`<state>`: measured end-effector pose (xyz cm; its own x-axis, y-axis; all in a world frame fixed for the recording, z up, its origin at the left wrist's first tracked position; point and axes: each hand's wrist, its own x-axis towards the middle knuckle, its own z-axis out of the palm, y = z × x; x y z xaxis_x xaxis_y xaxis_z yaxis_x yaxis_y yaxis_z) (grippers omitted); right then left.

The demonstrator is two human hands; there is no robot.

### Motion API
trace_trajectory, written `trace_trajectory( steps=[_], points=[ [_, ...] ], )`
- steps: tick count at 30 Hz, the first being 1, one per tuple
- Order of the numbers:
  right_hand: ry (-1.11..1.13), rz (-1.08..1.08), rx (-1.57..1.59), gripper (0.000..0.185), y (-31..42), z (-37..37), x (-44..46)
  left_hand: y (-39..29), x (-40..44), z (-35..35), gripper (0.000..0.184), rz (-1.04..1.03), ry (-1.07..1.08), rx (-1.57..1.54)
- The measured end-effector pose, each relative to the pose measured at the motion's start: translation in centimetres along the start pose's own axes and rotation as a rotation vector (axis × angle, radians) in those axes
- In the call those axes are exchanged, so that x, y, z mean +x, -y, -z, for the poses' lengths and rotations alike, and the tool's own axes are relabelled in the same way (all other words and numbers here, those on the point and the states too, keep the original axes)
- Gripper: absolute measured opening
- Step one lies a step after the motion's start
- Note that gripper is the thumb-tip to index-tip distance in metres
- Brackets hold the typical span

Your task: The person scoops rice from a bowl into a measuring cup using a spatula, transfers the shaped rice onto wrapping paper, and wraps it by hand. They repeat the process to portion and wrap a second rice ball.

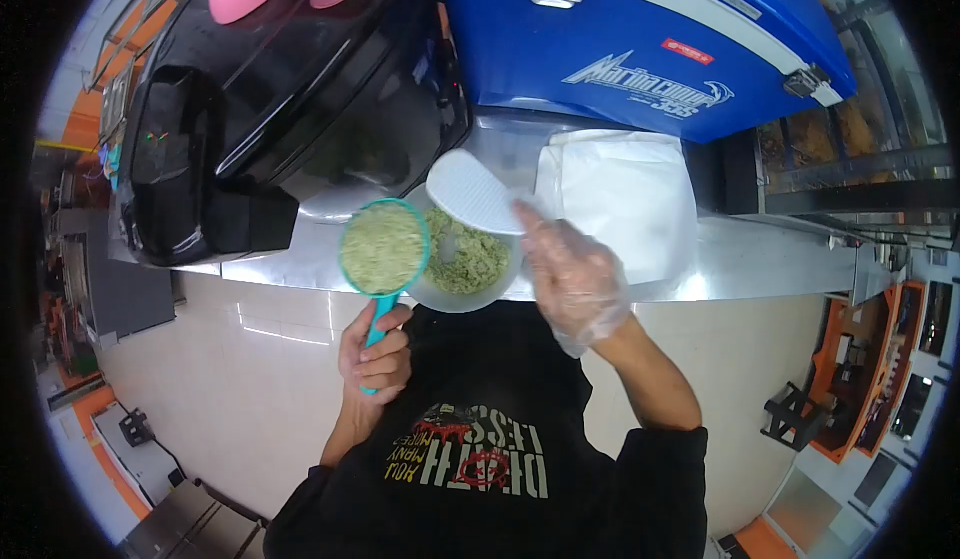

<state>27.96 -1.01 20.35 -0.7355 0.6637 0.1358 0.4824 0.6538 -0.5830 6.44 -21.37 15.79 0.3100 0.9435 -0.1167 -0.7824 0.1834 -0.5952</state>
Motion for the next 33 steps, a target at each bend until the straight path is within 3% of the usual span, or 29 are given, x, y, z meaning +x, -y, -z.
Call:
trace_trajectory(
  steps=[2,3,6,8,10,12,13,15,16,17,18,20,21,22,24,27,30,33],
  points=[
    [0.221,-0.045,-0.163,0.041,0.6,-1.4,-0.4,-0.2,-0.6,-0.3,0.033,-0.041,0.051,0.049],
    [0.223,0.047,-0.297,0.036,0.7,-2.8,-1.0,-0.2,-1.2,-0.4,0.033,-0.058,0.069,0.082],
    [-0.005,0.076,-0.047,0.031,0.8,-2.6,0.0,0.5,-2.0,-0.6,0.033,-0.118,0.092,0.22],
    [-0.328,-0.012,0.035,0.025,-0.9,-1.3,-0.1,1.5,-2.0,-0.5,0.031,-0.125,0.069,0.315],
    [-0.341,-0.27,0.488,0.027,-2.6,-0.4,-1.8,2.8,-0.6,-0.2,0.028,-0.022,0.015,0.395],
    [-0.097,-0.435,1.223,0.044,-3.0,-0.1,-3.8,4.5,1.9,0.5,0.026,0.122,-0.056,0.444],
    [0.044,-0.399,1.483,0.066,-3.6,-0.8,-4.9,5.8,3.9,0.7,0.024,0.184,-0.124,0.474],
    [-0.045,-0.464,1.865,0.085,-3.2,-1.5,-6.6,7.8,8.6,1.9,0.025,0.331,-0.167,0.55],
    [-0.077,-0.561,1.983,0.09,-3.9,-1.2,-7.5,8.7,11.0,2.8,0.027,0.386,-0.191,0.615],
    [0.049,-0.465,2.155,0.094,-6.1,-1.3,-8.0,9.5,13.1,4.5,0.028,0.418,-0.216,0.681],
    [-0.04,-0.554,2.193,0.095,-7.8,-1.1,-8.7,10.3,15.1,6.1,0.031,0.446,-0.244,0.749],
    [-0.208,-0.73,2.146,0.092,-10.9,0.2,-9.6,11.8,19.0,7.7,0.04,0.324,-0.283,1.496],
    [-0.278,-0.817,2.057,0.09,-12.3,1.1,-9.8,12.4,20.3,7.7,0.046,0.168,-0.185,2.012],
    [-0.272,-0.781,2.094,0.085,-14.4,1.6,-10.1,12.8,21.2,7.2,0.042,0.163,-0.37,2.496],
    [-0.256,-0.711,2.17,0.075,-19.6,1.7,-11.3,11.8,23.1,12.1,0.04,-0.527,-0.342,2.754],
    [-0.31,-0.744,2.033,0.07,-25.1,1.6,-11.8,11.0,27.9,16.0,0.049,-1.024,-0.287,2.862],
    [-0.332,-0.758,2.009,0.066,-26.4,2.9,-12.6,10.1,30.5,18.6,0.061,-0.939,-0.584,3.216],
    [-0.255,-0.611,2.016,0.065,-28.9,3.2,-14.1,10.1,30.5,19.8,0.062,-0.927,-0.758,3.294]
  ],
)
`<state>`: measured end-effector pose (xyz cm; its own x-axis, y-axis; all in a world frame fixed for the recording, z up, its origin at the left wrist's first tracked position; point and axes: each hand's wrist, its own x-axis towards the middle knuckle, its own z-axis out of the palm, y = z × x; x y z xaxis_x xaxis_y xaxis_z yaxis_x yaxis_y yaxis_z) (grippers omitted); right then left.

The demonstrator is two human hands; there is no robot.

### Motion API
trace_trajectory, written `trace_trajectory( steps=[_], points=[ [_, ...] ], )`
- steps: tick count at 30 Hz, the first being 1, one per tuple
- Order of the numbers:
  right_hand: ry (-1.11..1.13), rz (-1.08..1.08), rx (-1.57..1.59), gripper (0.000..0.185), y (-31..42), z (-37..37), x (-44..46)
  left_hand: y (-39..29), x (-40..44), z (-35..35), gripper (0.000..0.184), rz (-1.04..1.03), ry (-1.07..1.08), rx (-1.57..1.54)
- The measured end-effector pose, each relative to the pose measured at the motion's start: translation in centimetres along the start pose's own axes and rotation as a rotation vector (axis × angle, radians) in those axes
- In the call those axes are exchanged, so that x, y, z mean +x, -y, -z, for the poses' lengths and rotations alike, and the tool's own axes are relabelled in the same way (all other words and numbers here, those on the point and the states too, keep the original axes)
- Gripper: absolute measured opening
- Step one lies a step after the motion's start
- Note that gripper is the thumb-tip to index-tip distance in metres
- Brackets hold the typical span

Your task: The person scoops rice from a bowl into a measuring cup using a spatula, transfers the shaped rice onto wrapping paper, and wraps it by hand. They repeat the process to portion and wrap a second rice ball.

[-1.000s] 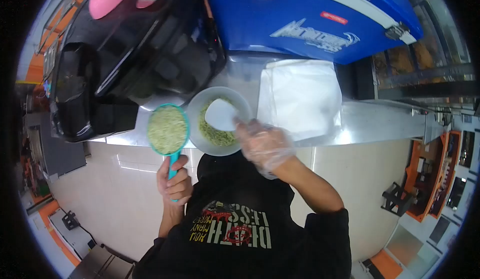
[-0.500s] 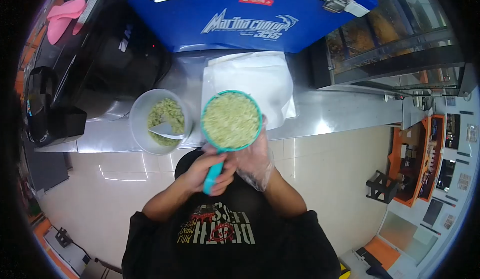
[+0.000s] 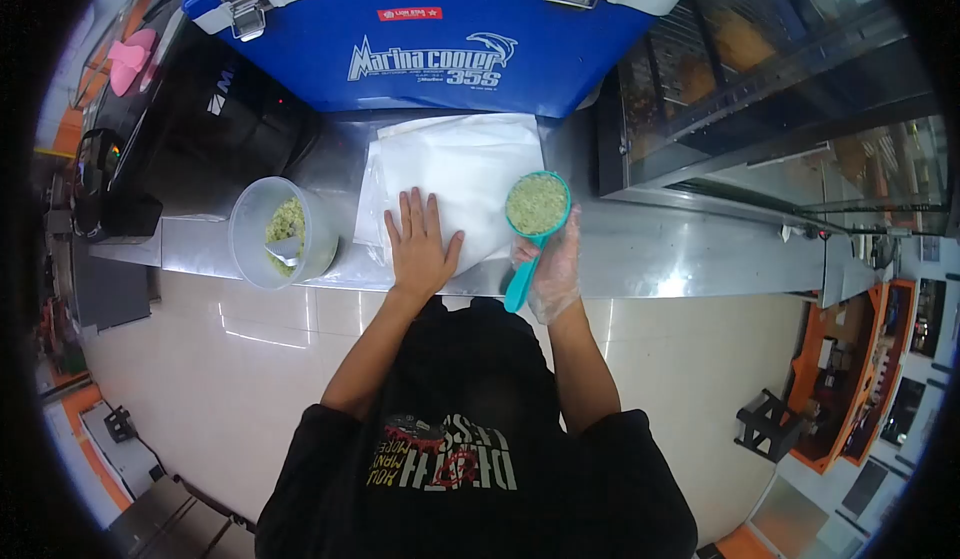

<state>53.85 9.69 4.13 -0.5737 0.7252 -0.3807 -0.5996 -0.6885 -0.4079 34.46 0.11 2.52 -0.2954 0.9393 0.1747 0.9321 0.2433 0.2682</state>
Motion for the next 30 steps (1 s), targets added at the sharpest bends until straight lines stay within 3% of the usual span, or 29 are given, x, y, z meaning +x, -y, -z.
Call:
trace_trajectory(
  steps=[1,5,13,15,16,19,20,23,28,30],
  points=[
    [-0.016,0.019,-0.016,0.065,0.5,0.3,-0.1,0.0,0.1,-0.1,0.062,0.005,-0.012,0.075],
    [-0.053,0.063,-0.072,0.064,2.6,-2.1,-1.0,-2.8,0.3,-2.7,0.056,-0.166,-0.004,-0.281],
    [0.065,-0.018,-0.326,0.053,6.3,-7.0,0.7,-5.0,-0.7,-0.4,0.057,-0.474,0.137,-0.125],
    [0.01,0.086,-0.462,0.046,5.7,-11.1,0.9,-5.3,-1.5,-0.8,0.057,-0.446,0.163,-0.179],
    [0.049,0.039,-0.51,0.048,6.0,-10.7,1.4,-5.3,-1.7,-0.9,0.057,-0.431,0.173,-0.203],
    [0.144,0.743,-1.434,0.055,3.0,-8.9,5.1,-5.2,-2.1,-1.6,0.06,-0.418,0.182,-0.127],
    [0.088,0.591,-1.778,0.067,3.2,-11.2,3.5,-5.2,-2.5,-2.0,0.057,-0.421,0.211,-0.111],
    [0.084,-0.125,-2.371,0.076,-0.8,-10.5,5.9,-5.3,-3.3,-3.3,0.05,-0.408,0.226,-0.088],
    [0.145,-0.158,-2.383,0.082,-1.3,-9.1,6.4,-5.6,-3.1,-0.2,0.037,-0.353,0.091,-0.276],
    [0.149,-0.105,-2.379,0.082,-1.1,-8.9,6.7,-3.7,-3.0,-0.1,0.029,-0.196,0.074,-0.444]
  ],
)
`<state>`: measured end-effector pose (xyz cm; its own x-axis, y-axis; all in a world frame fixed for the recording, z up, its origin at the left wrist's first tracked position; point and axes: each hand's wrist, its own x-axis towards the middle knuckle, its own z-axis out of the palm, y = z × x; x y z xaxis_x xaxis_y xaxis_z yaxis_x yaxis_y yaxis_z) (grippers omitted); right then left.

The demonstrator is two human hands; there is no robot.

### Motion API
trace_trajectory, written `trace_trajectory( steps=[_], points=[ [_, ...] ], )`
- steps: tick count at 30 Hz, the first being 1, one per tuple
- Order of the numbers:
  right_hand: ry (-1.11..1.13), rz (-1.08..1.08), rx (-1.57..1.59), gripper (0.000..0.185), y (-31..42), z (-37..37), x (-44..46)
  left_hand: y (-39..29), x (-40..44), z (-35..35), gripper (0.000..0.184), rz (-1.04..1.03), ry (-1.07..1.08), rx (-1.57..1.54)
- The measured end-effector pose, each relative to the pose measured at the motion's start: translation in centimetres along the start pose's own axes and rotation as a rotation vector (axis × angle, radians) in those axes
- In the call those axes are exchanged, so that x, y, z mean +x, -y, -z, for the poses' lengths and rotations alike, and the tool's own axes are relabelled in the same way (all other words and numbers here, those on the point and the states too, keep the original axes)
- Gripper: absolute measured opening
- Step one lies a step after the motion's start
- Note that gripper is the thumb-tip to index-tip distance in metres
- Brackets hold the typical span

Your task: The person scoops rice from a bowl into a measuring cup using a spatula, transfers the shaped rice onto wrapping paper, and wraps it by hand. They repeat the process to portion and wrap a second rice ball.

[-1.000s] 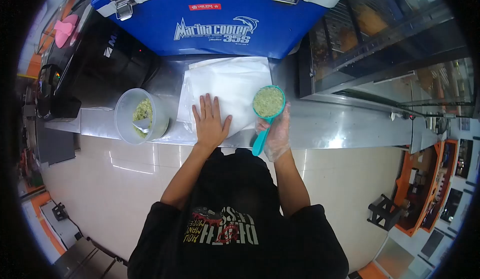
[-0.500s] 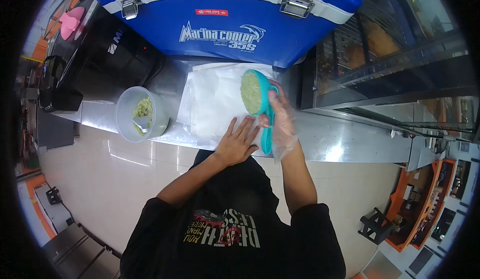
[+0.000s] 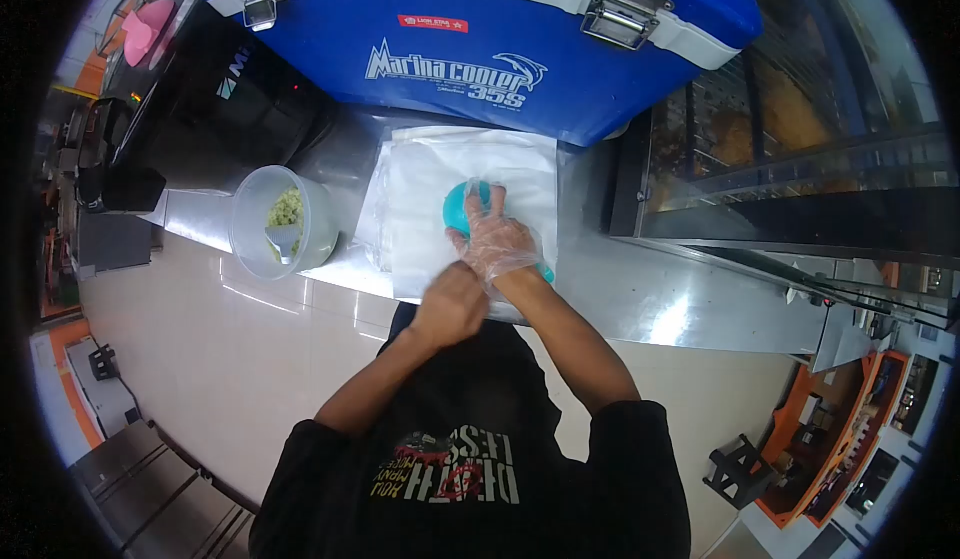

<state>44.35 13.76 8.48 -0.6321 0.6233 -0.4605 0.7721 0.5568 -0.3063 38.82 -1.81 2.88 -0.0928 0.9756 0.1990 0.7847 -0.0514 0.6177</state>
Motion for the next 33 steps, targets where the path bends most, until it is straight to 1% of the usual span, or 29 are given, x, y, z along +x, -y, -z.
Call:
trace_trajectory(
  steps=[1,3,5,7,10,13,14,17,20,23,25,26,29,32,33],
  points=[
    [-0.006,0.007,0.004,0.082,0.0,0.0,-0.1,0.7,-0.5,0.5,0.026,0.075,-0.031,-0.086],
    [-0.023,0.019,0.007,0.082,-0.1,0.2,0.1,3.0,1.1,1.9,0.029,0.278,-0.22,-0.023],
    [-0.024,0.033,0.0,0.081,-0.2,0.0,-0.1,5.3,4.6,4.0,0.033,0.182,-0.336,-0.007],
    [-0.029,0.026,-0.04,0.082,-0.4,-0.6,0.3,6.9,7.5,5.3,0.043,0.15,-0.112,0.21],
    [0.017,0.024,-0.045,0.079,0.1,0.3,-0.6,9.1,8.9,5.3,0.054,0.261,0.158,0.423],
    [0.025,0.022,-0.021,0.078,0.6,1.0,-1.0,8.8,9.2,5.2,0.056,0.297,0.232,0.52],
    [0.023,0.019,-0.013,0.078,0.6,0.9,-1.1,8.5,9.5,5.6,0.055,0.322,0.273,0.498],
    [0.026,-0.021,-0.016,0.082,0.4,0.5,-1.0,8.3,9.6,6.4,0.056,0.318,0.313,0.478],
    [-0.073,-0.001,0.026,0.078,0.1,0.2,-1.1,9.0,9.2,6.4,0.056,0.305,0.319,0.4],
    [-0.277,0.041,0.273,0.068,-1.5,-1.7,-1.6,10.1,8.7,6.1,0.057,0.235,0.297,0.403],
    [-0.505,0.122,0.359,0.065,-3.7,-4.3,-0.5,10.3,8.2,6.0,0.058,0.196,0.294,0.409],
    [-0.619,0.166,0.394,0.063,-3.9,-4.2,-0.4,10.4,8.2,6.2,0.059,0.186,0.296,0.404],
    [-0.521,0.121,0.307,0.062,-3.9,-3.7,-0.5,11.0,8.1,5.9,0.06,0.145,0.257,0.389],
    [-0.357,0.053,0.146,0.062,-2.0,-2.7,-0.6,11.7,8.0,5.6,0.058,0.104,0.189,0.362],
    [-0.36,0.045,0.145,0.063,-1.6,-2.6,-0.8,11.7,7.8,5.5,0.057,0.097,0.168,0.351]
  ],
)
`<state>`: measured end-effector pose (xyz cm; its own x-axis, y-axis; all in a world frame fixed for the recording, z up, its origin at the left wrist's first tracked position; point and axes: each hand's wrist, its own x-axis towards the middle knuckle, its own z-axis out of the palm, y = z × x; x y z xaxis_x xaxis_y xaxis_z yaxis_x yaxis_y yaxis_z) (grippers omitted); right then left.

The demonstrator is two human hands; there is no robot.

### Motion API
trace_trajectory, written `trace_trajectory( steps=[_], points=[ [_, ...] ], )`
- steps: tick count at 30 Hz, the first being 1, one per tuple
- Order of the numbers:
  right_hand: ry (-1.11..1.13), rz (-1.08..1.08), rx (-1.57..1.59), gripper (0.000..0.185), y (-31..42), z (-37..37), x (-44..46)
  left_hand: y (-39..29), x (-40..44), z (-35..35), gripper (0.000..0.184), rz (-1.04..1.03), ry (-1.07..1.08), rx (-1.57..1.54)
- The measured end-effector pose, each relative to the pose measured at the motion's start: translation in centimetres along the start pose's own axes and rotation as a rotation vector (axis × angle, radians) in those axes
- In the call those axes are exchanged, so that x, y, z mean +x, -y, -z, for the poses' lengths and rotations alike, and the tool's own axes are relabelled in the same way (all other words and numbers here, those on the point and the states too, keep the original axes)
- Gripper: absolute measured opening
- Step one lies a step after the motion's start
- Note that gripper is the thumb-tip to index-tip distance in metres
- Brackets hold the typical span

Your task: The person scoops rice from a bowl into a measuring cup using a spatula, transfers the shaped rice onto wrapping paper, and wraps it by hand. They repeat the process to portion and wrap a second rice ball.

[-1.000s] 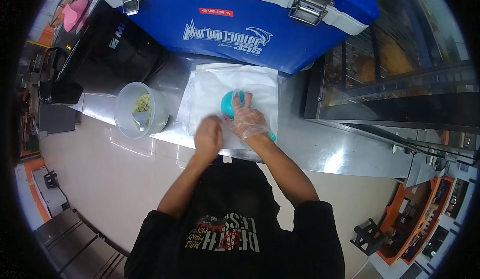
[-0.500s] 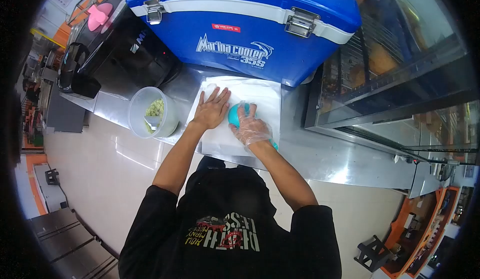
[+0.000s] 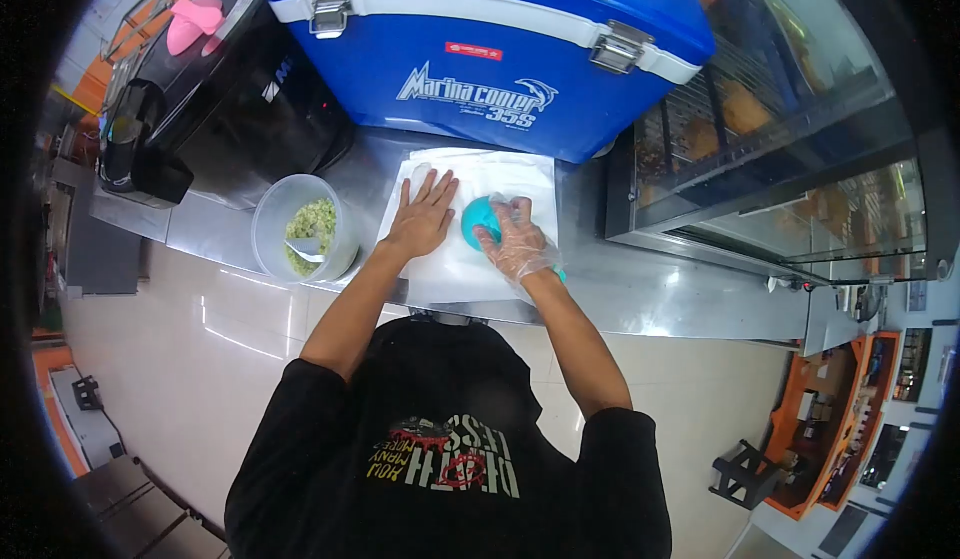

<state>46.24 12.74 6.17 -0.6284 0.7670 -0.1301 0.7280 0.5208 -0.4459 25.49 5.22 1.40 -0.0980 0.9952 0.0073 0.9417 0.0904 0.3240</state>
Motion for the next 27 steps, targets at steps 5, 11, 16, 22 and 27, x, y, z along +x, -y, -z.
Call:
trace_trajectory(
  steps=[5,11,16,22,27],
  points=[
    [0.06,-0.063,-0.063,0.065,1.4,0.2,-0.1,-2.5,-3.0,0.8,0.029,-0.033,-0.396,-0.095],
    [0.163,-0.18,-0.101,0.068,3.8,1.6,0.6,-10.0,-8.3,-2.6,0.055,-0.581,0.039,-0.189],
    [0.159,-0.337,-0.076,0.07,6.3,1.7,1.5,-11.0,-7.8,-2.3,0.066,-0.517,0.354,-0.039],
    [0.072,-0.4,-0.005,0.069,7.1,0.6,-0.1,-11.0,-8.0,-4.0,0.069,-0.496,0.348,-0.106],
    [-0.044,-0.336,0.04,0.066,5.8,-0.1,-0.1,-11.2,-7.7,-3.3,0.069,-0.527,0.306,-0.001]
  ],
)
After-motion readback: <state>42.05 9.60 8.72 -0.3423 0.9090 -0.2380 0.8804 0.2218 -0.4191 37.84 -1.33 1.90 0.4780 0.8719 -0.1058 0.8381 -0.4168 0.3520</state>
